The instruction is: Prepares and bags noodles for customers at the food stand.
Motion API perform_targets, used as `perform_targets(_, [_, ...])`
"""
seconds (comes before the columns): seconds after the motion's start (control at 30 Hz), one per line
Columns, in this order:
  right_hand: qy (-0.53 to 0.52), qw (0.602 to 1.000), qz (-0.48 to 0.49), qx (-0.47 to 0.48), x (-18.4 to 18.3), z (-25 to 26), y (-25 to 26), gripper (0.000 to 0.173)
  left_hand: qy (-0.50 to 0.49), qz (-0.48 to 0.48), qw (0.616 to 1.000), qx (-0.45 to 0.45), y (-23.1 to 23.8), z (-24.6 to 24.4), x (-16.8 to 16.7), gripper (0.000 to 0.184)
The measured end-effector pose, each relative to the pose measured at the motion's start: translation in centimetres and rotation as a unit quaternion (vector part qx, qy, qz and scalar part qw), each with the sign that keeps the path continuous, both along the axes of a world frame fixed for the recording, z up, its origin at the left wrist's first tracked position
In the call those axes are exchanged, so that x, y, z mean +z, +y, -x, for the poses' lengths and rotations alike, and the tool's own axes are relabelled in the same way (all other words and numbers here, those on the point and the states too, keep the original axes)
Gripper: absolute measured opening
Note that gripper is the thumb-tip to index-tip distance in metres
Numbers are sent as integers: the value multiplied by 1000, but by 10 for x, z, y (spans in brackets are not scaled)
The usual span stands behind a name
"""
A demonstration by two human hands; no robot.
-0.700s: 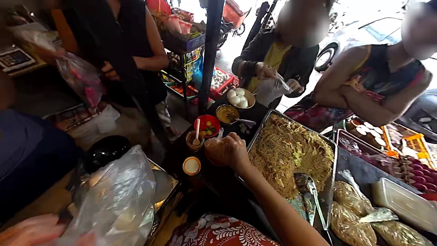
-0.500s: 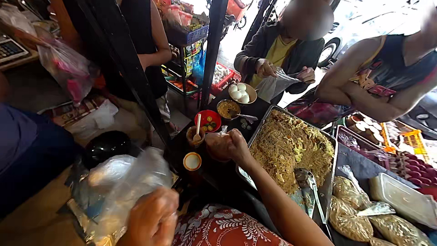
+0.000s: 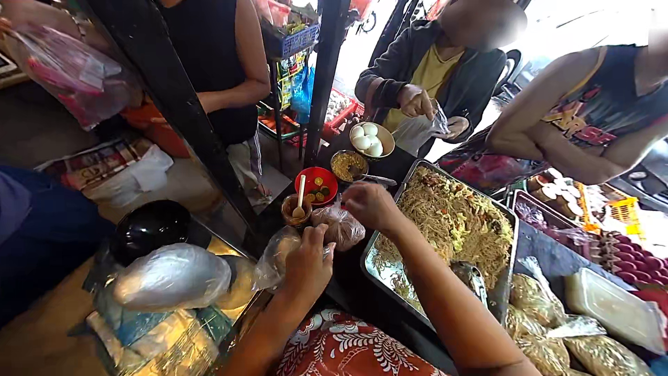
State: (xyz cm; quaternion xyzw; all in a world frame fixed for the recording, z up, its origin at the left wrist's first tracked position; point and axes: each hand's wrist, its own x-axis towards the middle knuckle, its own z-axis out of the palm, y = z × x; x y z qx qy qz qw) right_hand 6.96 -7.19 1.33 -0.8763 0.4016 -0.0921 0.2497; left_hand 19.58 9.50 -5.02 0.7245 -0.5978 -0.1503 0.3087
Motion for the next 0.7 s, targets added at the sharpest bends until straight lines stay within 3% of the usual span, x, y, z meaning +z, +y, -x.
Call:
perform_targets(0.1, [3, 987, 148, 65, -8, -27, -33, 17, -3, 25, 1000, 0, 1, 5, -3, 31])
perform_targets(0.23, [128, 971, 118, 165, -17, -59, -62, 23, 34, 32, 999, 10, 20, 2, -8, 27])
perform_targets(0.43, [208, 967, 37, 141, -15, -67, -61, 22, 191, 1, 981, 8, 46, -8, -12, 40])
perform_targets(0.7, [238, 963, 56, 114, -32, -74, -58, 21, 117, 47, 992, 30, 24, 2, -12, 19])
